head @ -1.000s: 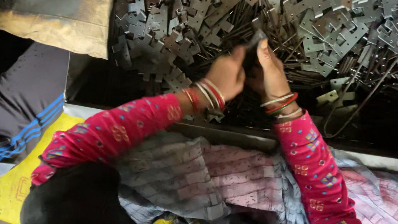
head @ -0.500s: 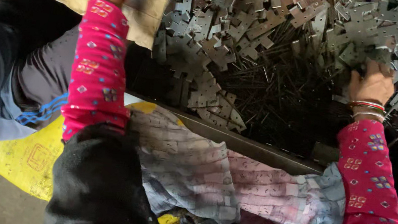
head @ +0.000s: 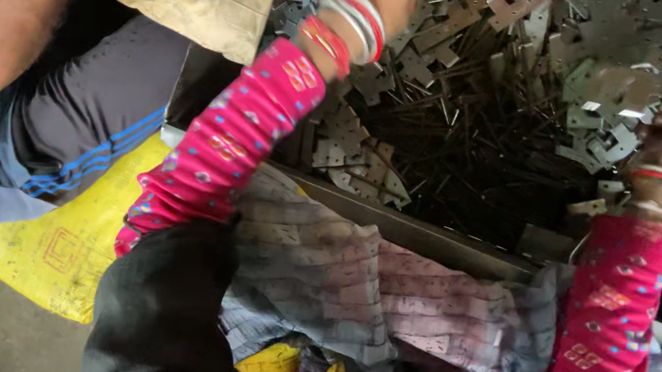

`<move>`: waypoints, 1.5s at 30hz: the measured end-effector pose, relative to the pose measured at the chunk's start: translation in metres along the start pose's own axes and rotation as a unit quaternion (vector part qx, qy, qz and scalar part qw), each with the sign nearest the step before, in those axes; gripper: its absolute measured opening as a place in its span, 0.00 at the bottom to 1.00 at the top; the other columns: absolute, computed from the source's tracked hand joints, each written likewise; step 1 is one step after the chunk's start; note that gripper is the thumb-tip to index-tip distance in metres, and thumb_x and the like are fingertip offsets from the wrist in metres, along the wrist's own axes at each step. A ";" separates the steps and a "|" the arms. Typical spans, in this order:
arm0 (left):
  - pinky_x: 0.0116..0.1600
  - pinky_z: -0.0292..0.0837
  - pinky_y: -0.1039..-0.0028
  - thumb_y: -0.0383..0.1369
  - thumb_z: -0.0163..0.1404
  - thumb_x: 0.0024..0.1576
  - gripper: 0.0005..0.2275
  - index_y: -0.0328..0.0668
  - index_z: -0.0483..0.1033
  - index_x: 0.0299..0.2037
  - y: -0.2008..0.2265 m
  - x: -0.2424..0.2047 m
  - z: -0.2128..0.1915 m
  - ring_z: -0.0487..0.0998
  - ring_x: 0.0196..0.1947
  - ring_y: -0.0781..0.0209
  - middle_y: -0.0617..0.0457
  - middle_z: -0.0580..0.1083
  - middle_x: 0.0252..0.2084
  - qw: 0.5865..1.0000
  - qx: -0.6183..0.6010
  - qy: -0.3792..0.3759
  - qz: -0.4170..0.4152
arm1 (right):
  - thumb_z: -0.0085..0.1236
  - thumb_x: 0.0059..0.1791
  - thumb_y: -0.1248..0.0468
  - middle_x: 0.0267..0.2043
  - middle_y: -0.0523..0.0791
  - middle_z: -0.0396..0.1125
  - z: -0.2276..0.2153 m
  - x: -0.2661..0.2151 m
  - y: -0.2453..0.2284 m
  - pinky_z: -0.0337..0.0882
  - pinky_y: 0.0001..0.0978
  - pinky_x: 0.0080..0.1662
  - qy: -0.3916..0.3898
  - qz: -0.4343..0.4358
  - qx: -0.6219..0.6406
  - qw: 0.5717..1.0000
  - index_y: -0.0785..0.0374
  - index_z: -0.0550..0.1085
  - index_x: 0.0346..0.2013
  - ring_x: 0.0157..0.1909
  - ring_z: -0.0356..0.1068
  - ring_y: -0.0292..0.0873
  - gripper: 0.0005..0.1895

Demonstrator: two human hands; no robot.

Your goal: The person sorts small metal brackets and rods from a large bin, picking them up by hand and moving them into a cloth bag. The hands repeatedly reach into the bin, separate the parts, and transfer them to the bag.

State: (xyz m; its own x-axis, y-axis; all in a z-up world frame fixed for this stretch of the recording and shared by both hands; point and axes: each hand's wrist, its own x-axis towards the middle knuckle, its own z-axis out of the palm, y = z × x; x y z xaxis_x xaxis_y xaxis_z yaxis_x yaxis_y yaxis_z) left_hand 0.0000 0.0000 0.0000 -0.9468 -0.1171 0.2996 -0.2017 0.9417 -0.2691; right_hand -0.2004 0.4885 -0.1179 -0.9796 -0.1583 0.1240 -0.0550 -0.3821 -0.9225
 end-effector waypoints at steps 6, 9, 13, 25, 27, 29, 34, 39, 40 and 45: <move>0.45 0.74 0.47 0.32 0.53 0.55 0.10 0.44 0.78 0.46 0.061 -0.053 0.047 0.80 0.45 0.47 0.44 0.77 0.46 0.969 -0.070 -0.209 0.114 | 0.55 0.56 0.69 0.42 0.47 0.70 0.039 -0.061 -0.068 0.67 0.34 0.46 -0.081 0.100 0.271 0.954 0.62 0.68 0.55 0.39 0.68 0.42 0.13; 0.51 0.68 0.40 0.32 0.51 0.56 0.09 0.45 0.78 0.45 0.063 -0.072 0.080 0.77 0.47 0.43 0.44 0.75 0.47 0.979 -0.059 -0.126 0.150 | 0.56 0.57 0.65 0.37 0.47 0.71 0.078 -0.080 -0.087 0.70 0.36 0.43 -0.139 0.137 0.290 0.937 0.66 0.71 0.53 0.35 0.71 0.41 0.11; 0.52 0.69 0.49 0.32 0.48 0.63 0.06 0.45 0.77 0.44 0.048 -0.076 0.096 0.76 0.46 0.42 0.43 0.72 0.46 0.975 -0.078 -0.078 0.191 | 0.58 0.55 0.66 0.47 0.50 0.75 0.121 -0.093 -0.087 0.79 0.44 0.51 -0.179 0.130 0.098 0.970 0.61 0.73 0.56 0.45 0.77 0.46 0.14; 0.54 0.67 0.42 0.35 0.60 0.40 0.21 0.47 0.78 0.48 0.033 -0.069 0.085 0.74 0.54 0.43 0.46 0.74 0.53 0.978 -0.038 -0.093 0.180 | 0.68 0.40 0.57 0.38 0.53 0.70 0.171 -0.130 0.001 0.73 0.52 0.39 -0.262 -0.169 -0.717 0.624 0.61 0.77 0.38 0.40 0.74 0.59 0.16; 0.57 0.70 0.49 0.33 0.56 0.55 0.08 0.47 0.81 0.44 0.029 -0.070 0.089 0.75 0.57 0.47 0.48 0.76 0.52 0.972 -0.001 -0.141 0.186 | 0.67 0.41 0.56 0.38 0.53 0.70 0.169 -0.130 0.000 0.73 0.53 0.39 -0.257 -0.182 -0.713 0.627 0.60 0.77 0.38 0.41 0.74 0.59 0.16; 0.58 0.72 0.52 0.32 0.54 0.62 0.05 0.46 0.82 0.43 0.024 -0.066 0.087 0.77 0.55 0.48 0.48 0.78 0.49 0.960 0.007 -0.209 0.184 | 0.66 0.47 0.57 0.39 0.52 0.70 0.167 -0.129 0.000 0.73 0.53 0.40 -0.257 -0.177 -0.706 0.636 0.60 0.77 0.41 0.41 0.74 0.59 0.13; 0.48 0.77 0.54 0.34 0.55 0.60 0.12 0.46 0.77 0.53 0.010 -0.045 0.051 0.81 0.43 0.47 0.45 0.80 0.39 0.951 -0.175 -0.246 0.060 | 0.65 0.51 0.54 0.39 0.54 0.69 0.166 -0.125 0.003 0.73 0.54 0.39 -0.286 -0.136 -0.724 0.613 0.59 0.78 0.40 0.40 0.73 0.60 0.12; 0.48 0.82 0.57 0.26 0.67 0.51 0.21 0.41 0.74 0.53 -0.005 -0.029 0.003 0.82 0.45 0.44 0.45 0.79 0.47 0.856 -0.513 0.064 0.012 | 0.69 0.44 0.53 0.39 0.53 0.71 0.154 -0.107 -0.015 0.73 0.52 0.39 -0.255 -0.142 -0.596 0.748 0.62 0.79 0.43 0.37 0.73 0.57 0.19; 0.46 0.83 0.57 0.23 0.69 0.50 0.22 0.42 0.75 0.54 -0.006 -0.029 -0.002 0.81 0.46 0.41 0.43 0.79 0.50 0.833 -0.538 0.127 0.032 | 0.68 0.48 0.53 0.40 0.51 0.72 0.148 -0.100 -0.024 0.74 0.51 0.42 -0.245 -0.100 -0.517 0.814 0.62 0.78 0.44 0.38 0.73 0.54 0.18; 0.43 0.85 0.65 0.18 0.61 0.54 0.20 0.41 0.74 0.56 -0.013 -0.024 -0.014 0.87 0.45 0.43 0.36 0.77 0.55 0.546 -0.820 -0.047 -0.165 | 0.66 0.53 0.58 0.43 0.48 0.72 0.138 -0.088 -0.065 0.75 0.52 0.47 -0.085 0.126 -0.043 0.987 0.64 0.75 0.48 0.43 0.73 0.46 0.15</move>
State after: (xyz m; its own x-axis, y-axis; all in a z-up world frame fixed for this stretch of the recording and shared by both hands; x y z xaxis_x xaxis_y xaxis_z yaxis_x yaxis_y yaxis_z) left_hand 0.0292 -0.0054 0.0092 -0.9511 -0.3084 0.0161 0.0587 -0.1294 0.9898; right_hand -0.0838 0.4020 -0.0186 -0.9176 -0.3929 -0.0608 0.1637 -0.2339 -0.9584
